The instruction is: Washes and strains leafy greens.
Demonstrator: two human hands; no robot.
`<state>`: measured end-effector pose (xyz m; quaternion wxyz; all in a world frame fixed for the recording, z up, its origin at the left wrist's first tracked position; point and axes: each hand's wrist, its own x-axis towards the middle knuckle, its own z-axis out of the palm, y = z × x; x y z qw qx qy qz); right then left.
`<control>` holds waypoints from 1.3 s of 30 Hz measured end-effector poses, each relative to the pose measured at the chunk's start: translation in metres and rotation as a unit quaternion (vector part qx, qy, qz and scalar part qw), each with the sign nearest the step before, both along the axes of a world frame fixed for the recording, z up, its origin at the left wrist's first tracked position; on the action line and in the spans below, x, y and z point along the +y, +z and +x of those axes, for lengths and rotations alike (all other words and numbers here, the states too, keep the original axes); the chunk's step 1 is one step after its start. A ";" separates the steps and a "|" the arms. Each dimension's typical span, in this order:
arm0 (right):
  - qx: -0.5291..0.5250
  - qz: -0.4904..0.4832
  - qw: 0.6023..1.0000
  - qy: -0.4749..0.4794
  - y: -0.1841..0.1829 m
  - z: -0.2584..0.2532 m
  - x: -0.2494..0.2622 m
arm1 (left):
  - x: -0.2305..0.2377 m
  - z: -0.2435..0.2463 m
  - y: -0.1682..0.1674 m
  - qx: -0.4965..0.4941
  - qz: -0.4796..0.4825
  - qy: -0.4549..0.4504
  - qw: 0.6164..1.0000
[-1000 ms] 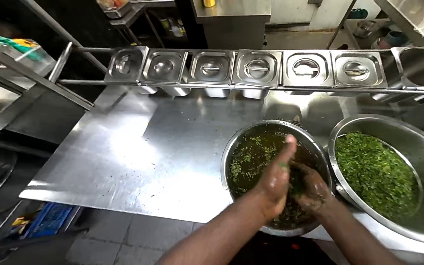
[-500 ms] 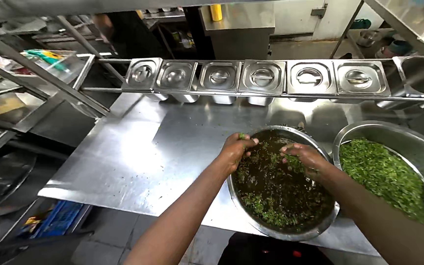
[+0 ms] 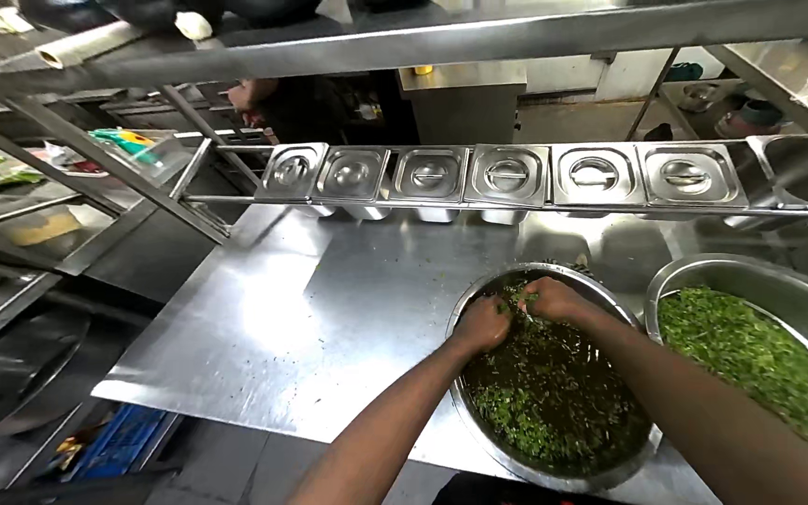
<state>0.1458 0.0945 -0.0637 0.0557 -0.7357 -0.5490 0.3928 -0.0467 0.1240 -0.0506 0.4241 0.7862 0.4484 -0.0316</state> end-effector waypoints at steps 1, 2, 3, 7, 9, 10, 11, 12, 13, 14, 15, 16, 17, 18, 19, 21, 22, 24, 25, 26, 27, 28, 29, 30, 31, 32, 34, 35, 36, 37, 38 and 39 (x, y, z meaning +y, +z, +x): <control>0.003 -0.016 1.000 0.013 -0.001 -0.001 0.000 | -0.002 0.000 -0.001 0.003 -0.007 -0.001 1.000; 0.006 -0.028 0.999 0.025 -0.001 -0.003 0.000 | -0.003 0.000 0.000 0.009 -0.022 -0.002 1.000; 0.012 -0.037 0.999 0.035 -0.001 -0.004 -0.002 | -0.004 -0.001 0.002 0.017 -0.046 0.000 0.999; 0.102 -0.048 0.993 0.037 -0.009 -0.006 -0.012 | -0.007 -0.008 0.005 0.028 -0.135 0.046 0.989; 0.148 -0.071 0.986 0.032 -0.012 -0.008 -0.017 | -0.011 -0.012 0.007 0.034 -0.166 0.055 0.984; 0.164 -0.078 0.983 0.035 -0.014 -0.009 -0.020 | -0.014 -0.014 0.006 0.032 -0.175 0.052 0.983; 0.176 -0.081 0.980 0.040 -0.017 -0.009 -0.023 | -0.017 -0.015 0.007 0.031 -0.181 0.047 0.982; 0.183 -0.084 0.978 0.048 -0.020 -0.011 -0.026 | -0.020 -0.016 0.010 0.040 -0.193 0.041 0.980; 0.185 -0.086 0.978 0.052 -0.021 -0.012 -0.029 | -0.022 -0.017 0.012 0.046 -0.207 0.035 0.977; 0.182 -0.094 0.977 0.051 -0.020 -0.015 -0.033 | -0.025 -0.018 0.013 0.049 -0.218 0.037 0.974; 0.177 -0.105 0.977 0.049 -0.018 -0.017 -0.037 | -0.029 -0.019 0.013 0.051 -0.226 0.040 0.972; 0.174 -0.115 0.977 0.047 -0.018 -0.019 -0.041 | -0.034 -0.021 0.011 0.049 -0.232 0.044 0.970; 0.175 -0.122 0.976 0.044 -0.019 -0.020 -0.045 | -0.038 -0.023 0.011 0.048 -0.245 0.047 0.967; 0.178 -0.128 0.975 0.039 -0.020 -0.022 -0.050 | -0.041 -0.024 0.011 0.047 -0.263 0.048 0.962; 0.182 -0.135 0.973 0.033 -0.019 -0.024 -0.055 | -0.045 -0.025 0.011 0.045 -0.282 0.051 0.957; 0.188 -0.148 0.971 0.025 -0.014 -0.028 -0.065 | -0.053 -0.026 0.011 0.046 -0.305 0.061 0.949; 0.189 -0.149 0.970 0.023 -0.013 -0.030 -0.070 | -0.057 -0.026 0.011 0.051 -0.305 0.055 0.949; 0.184 -0.150 0.971 0.019 -0.013 -0.033 -0.081 | -0.066 -0.025 0.013 0.060 -0.315 0.043 0.946; 0.188 -0.149 0.971 0.018 -0.018 -0.034 -0.087 | -0.070 -0.025 0.014 0.065 -0.325 0.031 0.943; 0.194 -0.147 0.970 0.015 -0.022 -0.034 -0.093 | -0.074 -0.024 0.015 0.071 -0.335 0.020 0.939; 0.198 -0.149 0.969 0.010 -0.024 -0.035 -0.099 | -0.078 -0.022 0.016 0.076 -0.342 0.010 0.937; 0.197 -0.149 0.969 0.005 -0.026 -0.036 -0.105 | -0.081 -0.021 0.015 0.083 -0.349 0.007 0.933; 0.193 -0.153 0.969 0.002 -0.027 -0.036 -0.111 | -0.084 -0.019 0.015 0.091 -0.355 0.003 0.930; 0.184 -0.160 0.970 0.004 -0.028 -0.036 -0.115 | -0.087 -0.018 0.014 0.096 -0.362 -0.002 0.927; 0.172 -0.172 0.970 0.010 -0.027 -0.035 -0.118 | -0.089 -0.016 0.014 0.095 -0.372 -0.006 0.923; 0.159 -0.180 0.971 0.017 -0.025 -0.034 -0.121 | -0.092 -0.015 0.012 0.089 -0.382 -0.009 0.920; 0.140 -0.192 0.971 0.027 -0.017 -0.034 -0.126 | -0.097 -0.012 0.006 0.069 -0.400 -0.008 0.914; 0.135 -0.197 0.971 0.029 -0.014 -0.033 -0.128 | -0.099 -0.010 0.003 0.059 -0.412 -0.002 0.909; 0.131 -0.203 0.970 0.026 -0.014 -0.033 -0.131 | -0.101 -0.008 0.000 0.048 -0.427 0.013 0.903; 0.131 -0.204 0.970 0.020 -0.017 -0.031 -0.133 | -0.103 -0.006 -0.002 0.037 -0.444 0.037 0.895; 0.128 -0.206 0.970 0.016 -0.021 -0.030 -0.134 | -0.107 -0.003 -0.002 0.026 -0.459 0.072 0.885; 0.124 -0.208 0.970 0.013 -0.022 -0.029 -0.135 | -0.112 0.000 -0.002 0.011 -0.472 0.115 0.874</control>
